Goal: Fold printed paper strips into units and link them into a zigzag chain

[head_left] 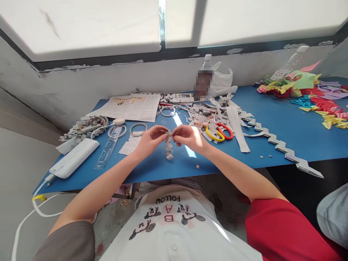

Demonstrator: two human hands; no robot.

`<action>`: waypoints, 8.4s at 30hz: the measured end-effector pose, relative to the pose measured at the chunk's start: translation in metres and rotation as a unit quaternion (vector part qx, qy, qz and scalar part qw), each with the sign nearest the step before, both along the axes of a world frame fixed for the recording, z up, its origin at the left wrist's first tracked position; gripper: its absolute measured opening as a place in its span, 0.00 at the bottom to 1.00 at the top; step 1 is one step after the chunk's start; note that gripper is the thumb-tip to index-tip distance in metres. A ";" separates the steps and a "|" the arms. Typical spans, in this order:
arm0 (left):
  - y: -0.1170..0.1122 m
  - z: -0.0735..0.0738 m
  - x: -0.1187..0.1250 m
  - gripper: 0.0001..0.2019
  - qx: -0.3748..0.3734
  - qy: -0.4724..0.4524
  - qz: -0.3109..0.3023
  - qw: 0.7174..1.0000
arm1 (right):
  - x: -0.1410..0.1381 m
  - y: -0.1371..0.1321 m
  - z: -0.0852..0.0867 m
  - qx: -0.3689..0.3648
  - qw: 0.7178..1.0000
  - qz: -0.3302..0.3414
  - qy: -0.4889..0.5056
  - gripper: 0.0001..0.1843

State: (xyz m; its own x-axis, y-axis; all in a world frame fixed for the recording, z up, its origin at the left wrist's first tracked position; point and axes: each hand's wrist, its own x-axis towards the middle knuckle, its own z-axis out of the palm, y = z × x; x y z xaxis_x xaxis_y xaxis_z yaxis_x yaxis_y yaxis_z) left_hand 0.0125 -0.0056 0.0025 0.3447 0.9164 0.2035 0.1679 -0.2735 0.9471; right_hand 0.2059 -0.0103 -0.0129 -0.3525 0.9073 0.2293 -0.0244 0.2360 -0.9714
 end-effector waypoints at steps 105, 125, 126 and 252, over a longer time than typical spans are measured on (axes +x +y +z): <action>0.008 -0.003 0.002 0.13 -0.275 -0.130 -0.097 0.948 | -0.009 -0.010 -0.008 0.241 0.941 -0.125 -0.201 0.09; 0.016 -0.006 -0.003 0.07 -0.293 -0.159 -0.092 0.938 | -0.008 -0.008 -0.005 0.092 0.996 0.002 -0.008 0.13; 0.015 -0.006 -0.002 0.08 -0.288 -0.160 -0.088 0.940 | -0.007 -0.008 -0.005 0.094 0.995 0.003 -0.013 0.12; -0.003 -0.003 -0.013 0.18 0.190 0.287 -0.065 0.937 | 0.004 0.005 -0.007 0.298 0.941 -0.054 -0.151 0.15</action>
